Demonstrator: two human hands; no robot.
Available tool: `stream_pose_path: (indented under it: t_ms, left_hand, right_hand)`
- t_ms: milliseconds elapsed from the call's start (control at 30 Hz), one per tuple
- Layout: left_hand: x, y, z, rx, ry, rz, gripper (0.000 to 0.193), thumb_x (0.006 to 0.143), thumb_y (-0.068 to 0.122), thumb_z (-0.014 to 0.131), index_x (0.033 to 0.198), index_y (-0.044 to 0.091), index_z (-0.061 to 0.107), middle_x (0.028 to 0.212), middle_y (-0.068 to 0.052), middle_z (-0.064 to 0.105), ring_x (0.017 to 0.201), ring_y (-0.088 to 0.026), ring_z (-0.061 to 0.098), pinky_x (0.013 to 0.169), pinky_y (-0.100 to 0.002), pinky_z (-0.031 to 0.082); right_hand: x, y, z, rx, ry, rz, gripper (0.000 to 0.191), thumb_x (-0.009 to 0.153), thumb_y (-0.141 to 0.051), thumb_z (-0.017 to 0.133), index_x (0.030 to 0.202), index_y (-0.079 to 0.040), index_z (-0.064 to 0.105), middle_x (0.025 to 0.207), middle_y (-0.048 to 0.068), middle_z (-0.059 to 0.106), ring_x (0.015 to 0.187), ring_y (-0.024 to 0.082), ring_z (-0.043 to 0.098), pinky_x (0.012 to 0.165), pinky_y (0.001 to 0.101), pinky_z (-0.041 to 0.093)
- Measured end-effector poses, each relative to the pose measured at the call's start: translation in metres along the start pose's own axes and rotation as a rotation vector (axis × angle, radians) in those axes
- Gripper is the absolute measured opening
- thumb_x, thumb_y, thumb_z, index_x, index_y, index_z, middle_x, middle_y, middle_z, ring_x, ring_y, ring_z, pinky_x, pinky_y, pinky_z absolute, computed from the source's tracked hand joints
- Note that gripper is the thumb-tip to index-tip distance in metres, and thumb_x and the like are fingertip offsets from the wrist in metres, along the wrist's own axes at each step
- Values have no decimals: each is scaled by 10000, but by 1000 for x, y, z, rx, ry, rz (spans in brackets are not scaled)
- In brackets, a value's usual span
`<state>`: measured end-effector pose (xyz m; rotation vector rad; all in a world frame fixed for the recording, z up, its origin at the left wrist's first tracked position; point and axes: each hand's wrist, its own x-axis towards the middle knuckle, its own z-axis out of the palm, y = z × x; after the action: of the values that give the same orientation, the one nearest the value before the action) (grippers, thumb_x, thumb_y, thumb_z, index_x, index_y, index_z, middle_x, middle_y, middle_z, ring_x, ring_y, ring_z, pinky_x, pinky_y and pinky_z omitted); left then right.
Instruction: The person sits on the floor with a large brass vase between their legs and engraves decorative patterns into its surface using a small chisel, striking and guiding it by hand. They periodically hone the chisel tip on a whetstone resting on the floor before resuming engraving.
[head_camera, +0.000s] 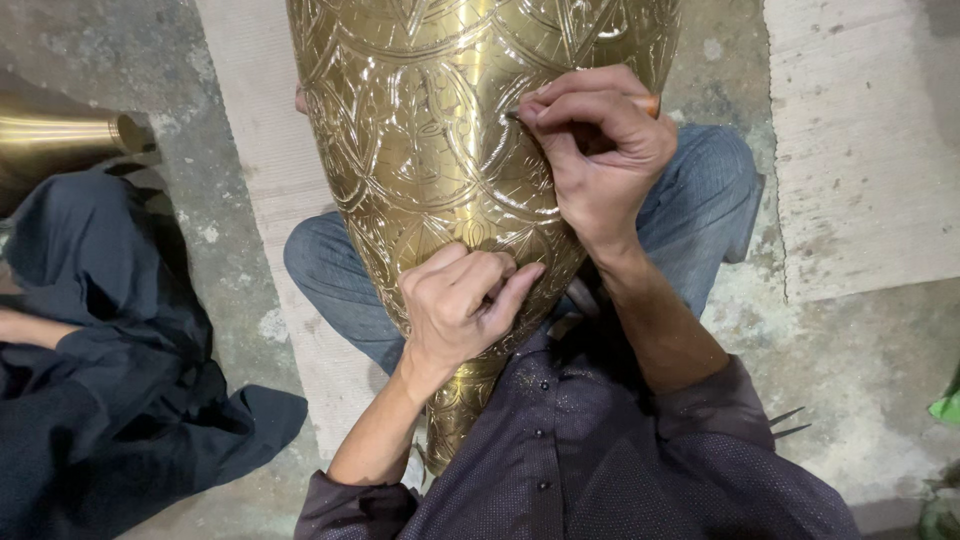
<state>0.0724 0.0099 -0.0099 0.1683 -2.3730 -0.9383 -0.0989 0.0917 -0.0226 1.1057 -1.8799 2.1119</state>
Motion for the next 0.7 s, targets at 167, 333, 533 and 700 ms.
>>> stream_pose_path:
  t_ms: [167, 333, 533, 700]
  left_hand:
    - [-1, -1, 1, 9, -4, -1, 276, 864, 229, 888, 736, 108, 675, 570, 20, 577, 505, -112, 448, 439, -292, 328]
    - [1, -1, 0, 11, 9, -2, 277, 859, 221, 891, 730, 108, 673, 570, 17, 581, 501, -120, 446, 437, -297, 324]
    - [3, 2, -2, 20, 11, -1, 273, 861, 216, 888, 740, 103, 670, 585, 11, 580, 519, -128, 461, 453, -302, 342]
    - [3, 3, 0, 26, 15, -7, 267, 852, 202, 893, 736, 105, 673, 570, 15, 572, 507, -123, 458, 444, -299, 337]
  right_hand:
    - [1, 1, -3, -45, -12, -40, 153, 938, 112, 836, 931, 14, 719, 998, 118, 708, 866, 145, 727, 767, 245, 620]
    - [-1, 2, 1, -18, 33, -24, 153, 944, 117, 827, 936, 22, 708, 1006, 122, 701, 864, 138, 709, 765, 244, 618]
    - [-2, 1, 2, -32, 23, -28, 156, 933, 149, 814, 939, 31, 712, 1021, 123, 701, 881, 150, 733, 792, 251, 639]
    - [-3, 6, 0, 7, 24, 0, 143, 942, 151, 799, 950, 33, 718, 1037, 121, 702, 863, 162, 739, 792, 253, 646]
